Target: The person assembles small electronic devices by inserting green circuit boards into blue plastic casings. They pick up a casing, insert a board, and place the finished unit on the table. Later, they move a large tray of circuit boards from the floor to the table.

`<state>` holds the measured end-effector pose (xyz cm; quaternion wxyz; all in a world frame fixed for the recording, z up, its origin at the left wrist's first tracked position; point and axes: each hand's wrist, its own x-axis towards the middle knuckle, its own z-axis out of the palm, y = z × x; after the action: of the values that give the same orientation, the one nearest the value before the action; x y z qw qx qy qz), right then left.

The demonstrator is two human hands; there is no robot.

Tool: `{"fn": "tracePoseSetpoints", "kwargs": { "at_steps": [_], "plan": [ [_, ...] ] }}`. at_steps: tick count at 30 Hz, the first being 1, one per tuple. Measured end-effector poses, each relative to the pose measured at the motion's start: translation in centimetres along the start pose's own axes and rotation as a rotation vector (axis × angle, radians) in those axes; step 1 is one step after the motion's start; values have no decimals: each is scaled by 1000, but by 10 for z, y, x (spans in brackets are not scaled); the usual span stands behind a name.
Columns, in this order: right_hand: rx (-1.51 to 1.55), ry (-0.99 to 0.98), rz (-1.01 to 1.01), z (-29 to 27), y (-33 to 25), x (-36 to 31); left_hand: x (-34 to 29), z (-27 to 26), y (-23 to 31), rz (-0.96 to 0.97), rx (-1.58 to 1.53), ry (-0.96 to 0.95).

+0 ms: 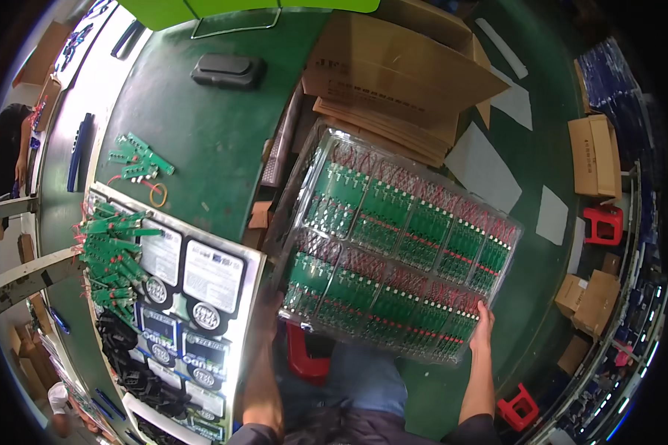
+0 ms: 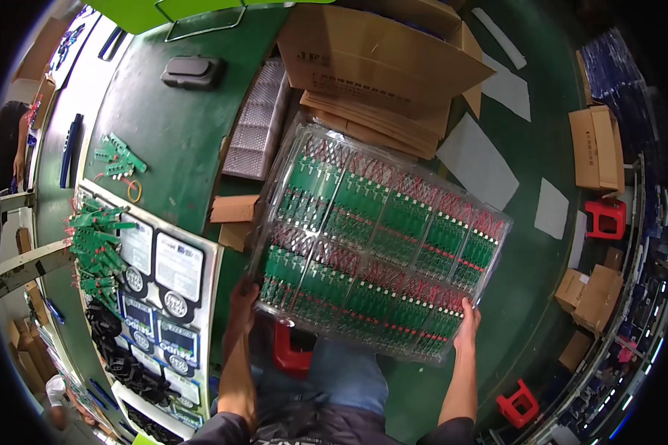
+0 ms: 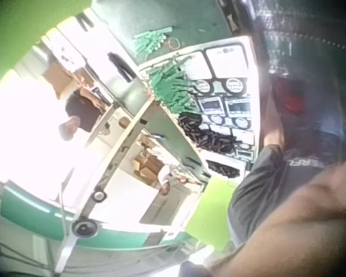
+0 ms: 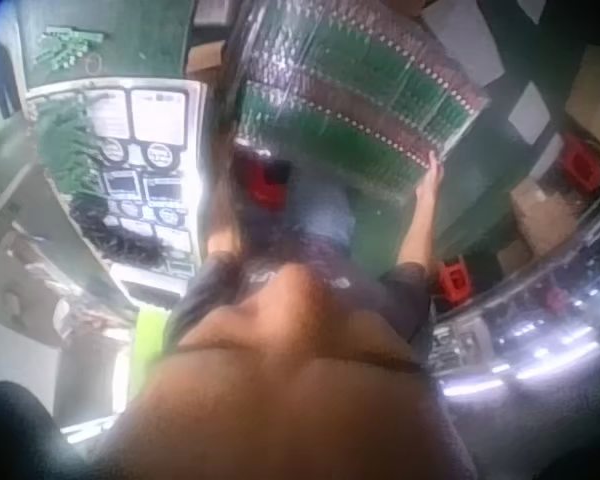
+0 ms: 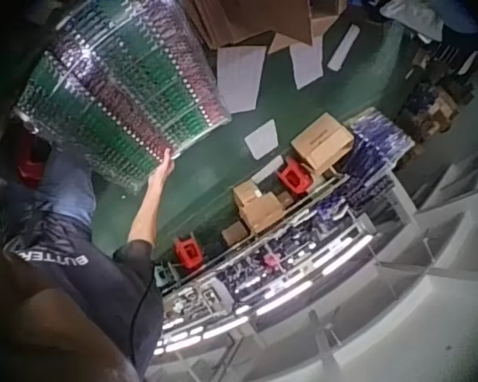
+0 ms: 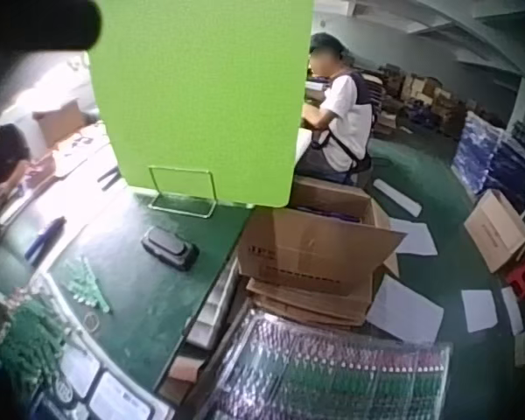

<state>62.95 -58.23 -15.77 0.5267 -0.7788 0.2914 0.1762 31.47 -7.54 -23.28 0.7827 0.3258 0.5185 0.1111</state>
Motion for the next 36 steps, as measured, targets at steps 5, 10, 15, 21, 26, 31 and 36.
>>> {"fn": "tracePoseSetpoints", "kwargs": {
  "at_steps": [5,10,15,21,26,31,36],
  "plan": [
    [11,7,55,25,6,28,44,18,3,20,99,-40],
    [130,-65,51,19,14,48,75,54,-4,51,122,-111],
    [156,45,63,7,24,42,96,80,-13,54,313,-146],
    [175,61,100,-13,49,58,109,95,-21,-11,519,-248],
    [77,102,102,-17,74,77,136,99,2,-149,839,-412],
    [-1,121,175,-18,77,84,152,125,21,-179,950,-481],
    [3,81,210,-20,75,83,169,157,39,-305,1102,-507]
  ]
}}
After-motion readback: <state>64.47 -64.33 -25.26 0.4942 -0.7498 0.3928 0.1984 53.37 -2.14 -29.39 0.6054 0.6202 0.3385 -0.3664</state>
